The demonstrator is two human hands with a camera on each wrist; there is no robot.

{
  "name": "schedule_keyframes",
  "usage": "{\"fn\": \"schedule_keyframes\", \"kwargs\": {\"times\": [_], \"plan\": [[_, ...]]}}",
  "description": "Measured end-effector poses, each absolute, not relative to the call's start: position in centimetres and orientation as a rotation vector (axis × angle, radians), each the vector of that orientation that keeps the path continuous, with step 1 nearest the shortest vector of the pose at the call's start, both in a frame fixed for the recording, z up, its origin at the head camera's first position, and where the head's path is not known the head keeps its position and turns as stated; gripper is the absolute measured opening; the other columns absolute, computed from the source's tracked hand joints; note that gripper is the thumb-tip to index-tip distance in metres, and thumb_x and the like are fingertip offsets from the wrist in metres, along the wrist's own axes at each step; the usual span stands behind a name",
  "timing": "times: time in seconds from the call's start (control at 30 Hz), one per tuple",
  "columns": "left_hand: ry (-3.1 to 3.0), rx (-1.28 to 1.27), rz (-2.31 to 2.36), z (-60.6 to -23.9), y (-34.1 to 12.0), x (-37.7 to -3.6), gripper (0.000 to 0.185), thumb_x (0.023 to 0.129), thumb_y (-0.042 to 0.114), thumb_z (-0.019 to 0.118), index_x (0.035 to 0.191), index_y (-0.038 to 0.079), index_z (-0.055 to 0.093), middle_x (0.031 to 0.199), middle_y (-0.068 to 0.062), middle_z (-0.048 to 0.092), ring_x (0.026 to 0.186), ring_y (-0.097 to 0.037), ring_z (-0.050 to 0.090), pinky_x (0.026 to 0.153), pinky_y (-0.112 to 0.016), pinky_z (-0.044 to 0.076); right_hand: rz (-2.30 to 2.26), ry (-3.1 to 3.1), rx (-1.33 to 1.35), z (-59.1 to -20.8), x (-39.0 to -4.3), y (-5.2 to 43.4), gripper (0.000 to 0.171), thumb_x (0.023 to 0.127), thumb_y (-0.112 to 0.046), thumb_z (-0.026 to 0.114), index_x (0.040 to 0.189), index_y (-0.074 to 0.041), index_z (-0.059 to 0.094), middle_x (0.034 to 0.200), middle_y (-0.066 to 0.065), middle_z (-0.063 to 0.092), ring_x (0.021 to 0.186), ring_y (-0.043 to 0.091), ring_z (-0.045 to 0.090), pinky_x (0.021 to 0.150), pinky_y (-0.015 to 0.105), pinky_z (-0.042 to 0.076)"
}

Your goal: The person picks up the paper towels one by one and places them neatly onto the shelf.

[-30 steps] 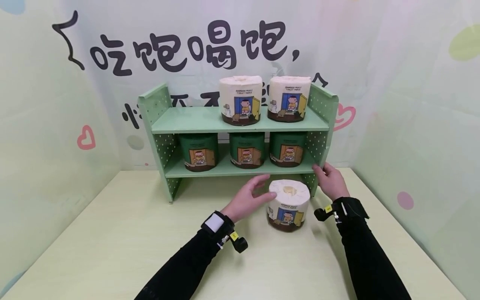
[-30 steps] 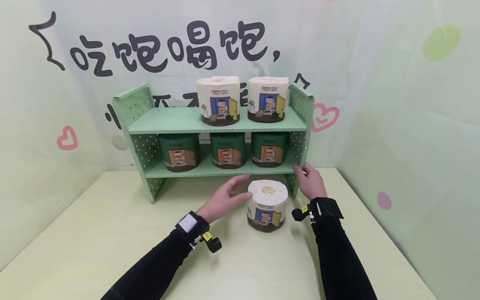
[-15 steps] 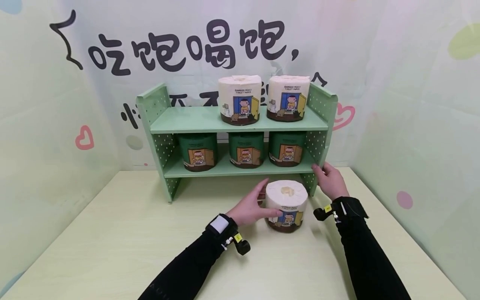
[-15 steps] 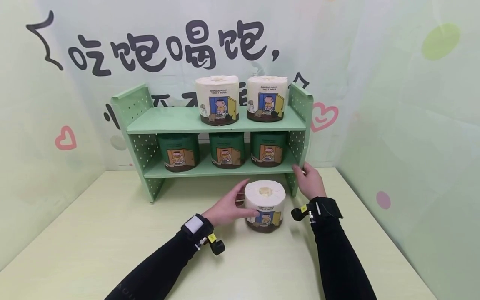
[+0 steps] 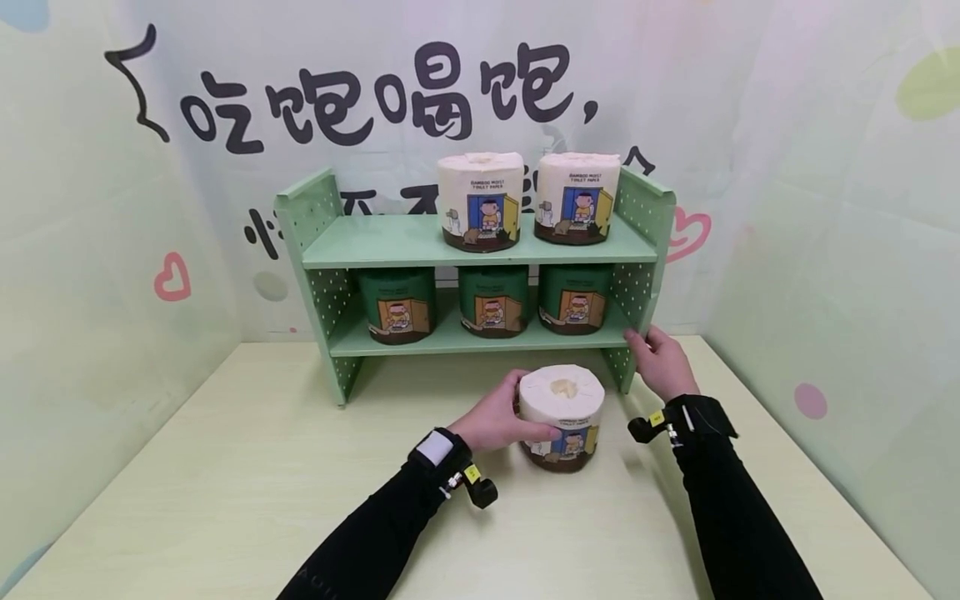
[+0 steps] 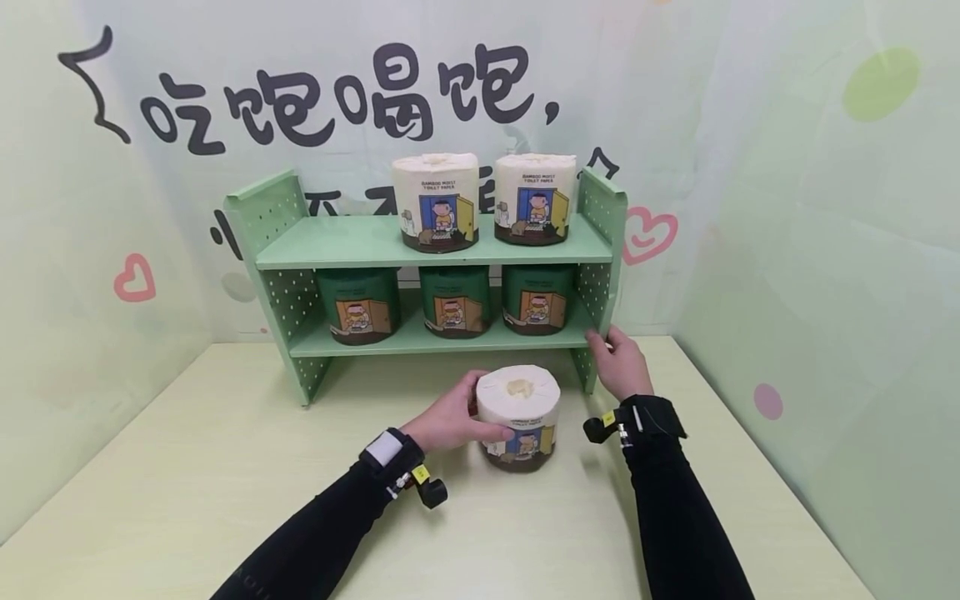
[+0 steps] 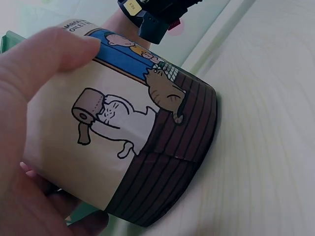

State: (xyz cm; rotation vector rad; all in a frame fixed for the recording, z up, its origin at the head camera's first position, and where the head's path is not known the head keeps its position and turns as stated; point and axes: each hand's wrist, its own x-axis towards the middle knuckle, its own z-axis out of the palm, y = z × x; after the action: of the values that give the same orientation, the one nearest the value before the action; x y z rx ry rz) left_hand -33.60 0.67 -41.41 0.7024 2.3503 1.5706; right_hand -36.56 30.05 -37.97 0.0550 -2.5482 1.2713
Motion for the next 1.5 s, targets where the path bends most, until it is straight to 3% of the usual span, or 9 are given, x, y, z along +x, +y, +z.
{"fn": "schedule_keyframes", "kwargs": {"times": [0.2, 0.4, 0.6, 0.7, 1.1, 1.5], "plan": [[2.355, 0.711, 1.492, -41.5, 0.7, -33.4, 0.099, 0.082, 0.033, 0.086, 0.155, 0.015, 0.021, 0.150, -0.012, 0.048, 0.137, -0.028, 0.049, 0.117, -0.051, 0.035, 1.302, -2.547, 0.060, -37.9, -36.5, 30.0, 0.061, 0.108, -0.051, 0.040, 0.148, -0.006, 0.049, 0.141, 0.026, 0.058, 0.114, 0.043, 0.066, 0.096, 0.054, 0.052], [2.329, 0.690, 1.499, -41.5, 0.5, -33.4, 0.112, 0.080, 0.030, 0.083, 0.161, 0.021, 0.006, 0.155, -0.018, 0.042, 0.141, -0.034, 0.044, 0.120, -0.054, 0.031, 1.317, -2.549, 0.057, -37.9, -36.5, 30.0, 0.064, 0.107, -0.053, 0.039, 0.149, -0.006, 0.048, 0.143, 0.025, 0.056, 0.118, 0.043, 0.064, 0.098, 0.054, 0.051], [2.328, 0.759, 1.504, -41.4, -0.4, -33.9, 0.093, 0.081, 0.032, 0.087, 0.155, 0.023, 0.032, 0.149, -0.003, 0.050, 0.139, -0.023, 0.047, 0.117, -0.050, 0.037, 1.313, -2.554, 0.055, -38.0, -36.6, 30.1, 0.064, 0.107, -0.054, 0.039, 0.148, -0.006, 0.049, 0.143, 0.026, 0.056, 0.117, 0.044, 0.064, 0.099, 0.055, 0.051], [2.328, 0.761, 1.524, -41.4, -0.6, -34.0, 0.091, 0.078, 0.032, 0.089, 0.152, 0.023, 0.038, 0.146, -0.001, 0.053, 0.137, -0.022, 0.048, 0.116, -0.049, 0.039, 1.311, -2.554, 0.050, -38.0, -36.8, 30.1, 0.063, 0.107, -0.054, 0.039, 0.148, -0.006, 0.049, 0.143, 0.026, 0.056, 0.117, 0.044, 0.064, 0.099, 0.055, 0.051], [2.346, 0.799, 1.516, -40.7, -1.6, -34.2, 0.092, 0.075, 0.029, 0.091, 0.151, 0.014, 0.041, 0.141, -0.006, 0.057, 0.132, -0.024, 0.053, 0.114, -0.049, 0.041, 1.272, -2.555, 0.063, -38.0, -36.4, 30.2, 0.062, 0.107, -0.054, 0.039, 0.145, -0.006, 0.052, 0.136, 0.026, 0.061, 0.107, 0.042, 0.068, 0.089, 0.046, 0.051], [2.377, 0.855, 1.480, -38.6, -2.4, -34.1, 0.097, 0.073, 0.033, 0.092, 0.153, 0.018, 0.040, 0.140, -0.004, 0.059, 0.129, -0.023, 0.055, 0.109, -0.044, 0.046, 1.324, -2.552, 0.055, -38.0, -36.5, 30.1, 0.063, 0.107, -0.055, 0.039, 0.146, -0.007, 0.051, 0.144, 0.025, 0.056, 0.119, 0.044, 0.064, 0.100, 0.054, 0.051]]}}
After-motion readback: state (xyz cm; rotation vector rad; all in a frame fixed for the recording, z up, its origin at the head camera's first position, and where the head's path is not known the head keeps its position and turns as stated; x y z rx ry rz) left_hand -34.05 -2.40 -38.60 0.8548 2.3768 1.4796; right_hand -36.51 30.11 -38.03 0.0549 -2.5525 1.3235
